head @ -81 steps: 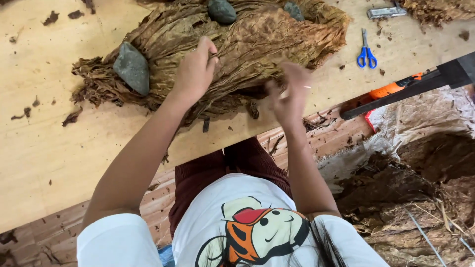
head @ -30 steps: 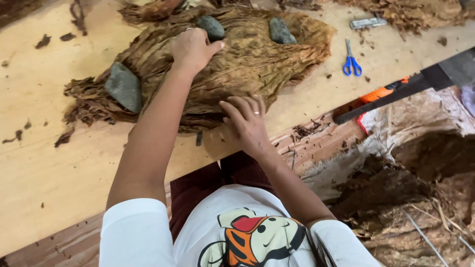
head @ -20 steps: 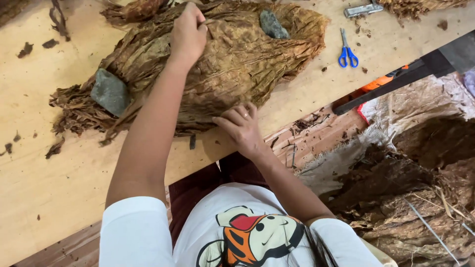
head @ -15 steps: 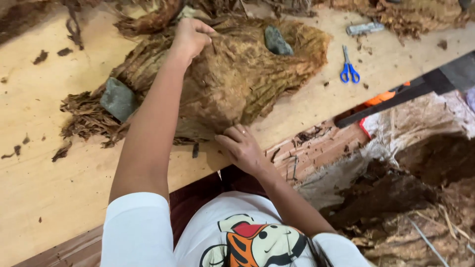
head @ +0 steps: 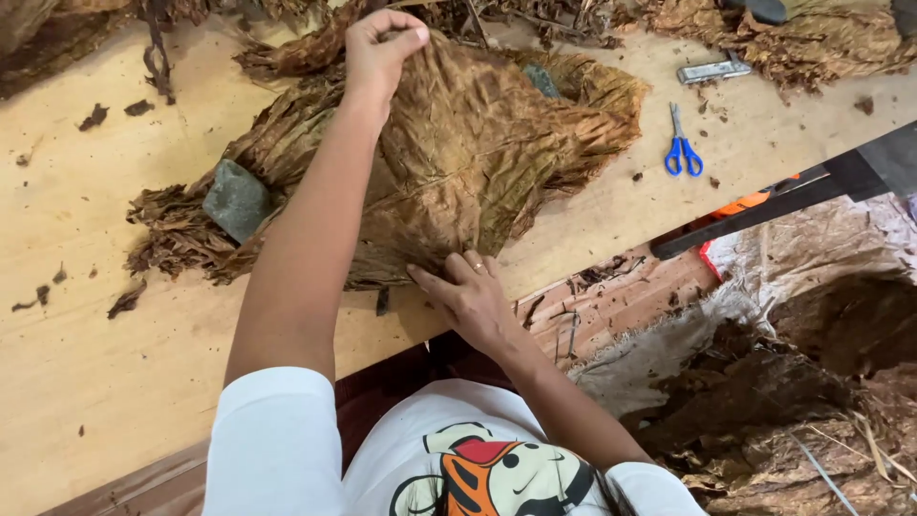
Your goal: The person repeatedly lifts, folds, and presses a large bundle of dried fibrous material on a wooden table using both hands. They place and reposition several smooth stones on the bundle to hold it in place while continuing to manipulate the fibers.
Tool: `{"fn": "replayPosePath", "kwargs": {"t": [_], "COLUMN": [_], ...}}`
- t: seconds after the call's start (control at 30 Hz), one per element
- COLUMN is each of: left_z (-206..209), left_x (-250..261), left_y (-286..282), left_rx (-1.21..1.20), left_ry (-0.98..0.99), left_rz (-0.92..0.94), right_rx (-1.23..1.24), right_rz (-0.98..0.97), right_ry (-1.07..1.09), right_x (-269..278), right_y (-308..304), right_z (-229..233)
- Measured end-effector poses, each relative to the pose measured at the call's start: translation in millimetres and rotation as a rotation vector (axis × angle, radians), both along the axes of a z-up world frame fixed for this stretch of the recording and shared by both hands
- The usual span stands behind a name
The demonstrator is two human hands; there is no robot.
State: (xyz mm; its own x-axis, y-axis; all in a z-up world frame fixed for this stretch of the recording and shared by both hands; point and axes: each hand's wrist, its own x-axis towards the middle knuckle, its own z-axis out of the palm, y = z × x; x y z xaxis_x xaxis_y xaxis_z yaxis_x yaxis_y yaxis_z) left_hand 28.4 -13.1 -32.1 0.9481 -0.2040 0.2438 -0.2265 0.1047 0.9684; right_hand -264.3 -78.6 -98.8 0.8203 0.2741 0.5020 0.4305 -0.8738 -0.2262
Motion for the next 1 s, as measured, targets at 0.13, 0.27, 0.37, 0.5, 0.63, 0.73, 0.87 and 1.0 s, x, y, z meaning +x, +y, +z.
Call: {"fn": "replayPosePath", "kwargs": {"t": [0.13,0.27,0.37,0.5,0.63,0.73,0.87,1.0], "left_z": [-13.3,-27.5,-42.4,-40.9,-14.2,-17.9,-38.7,-37.5], "left_x": [10.6,5.9,10.5,3.9,-10.8,-7.1,7.3,4.7], "left_y": [-12.7,-19.6,-22.8,-25.2,-45.4,-58.4,-74.5,-73.0], "left_rx": [-0.098,0.555,0.853,0.980,1.041,1.256,1.267,0.845], "left_ry": [-0.150,-0.117,-0.220,-0.537,-0.403,-0.329,-0.422,-0.439], "left_rz": [0.071,0.174,0.184,0.131,-0.053,-0.129,-0.103,-0.095], "right_rx": [-0.038,0.265,0.538,0.351,0.230,0.150,0.124,0.127], "right_rz": [0.012,0.069,-0.031,-0.385,-0.358,-0.314,-0.283,-0.318], "right_ry": [0.001,0.192,0.045,-0.139,-0.198,-0.244,-0.359,-0.433], "right_x": [1.6,0.8,14.1,31.2,44.1,50.6,49.8,46.8], "right_y": [-9.2,-23.0,-58.9,-104.8,-121.9,-125.1,-122.5,-133.8], "right_z": [20.0,33.6,14.4,5.4,-7.4,-12.2,2.0,-8.6]}}
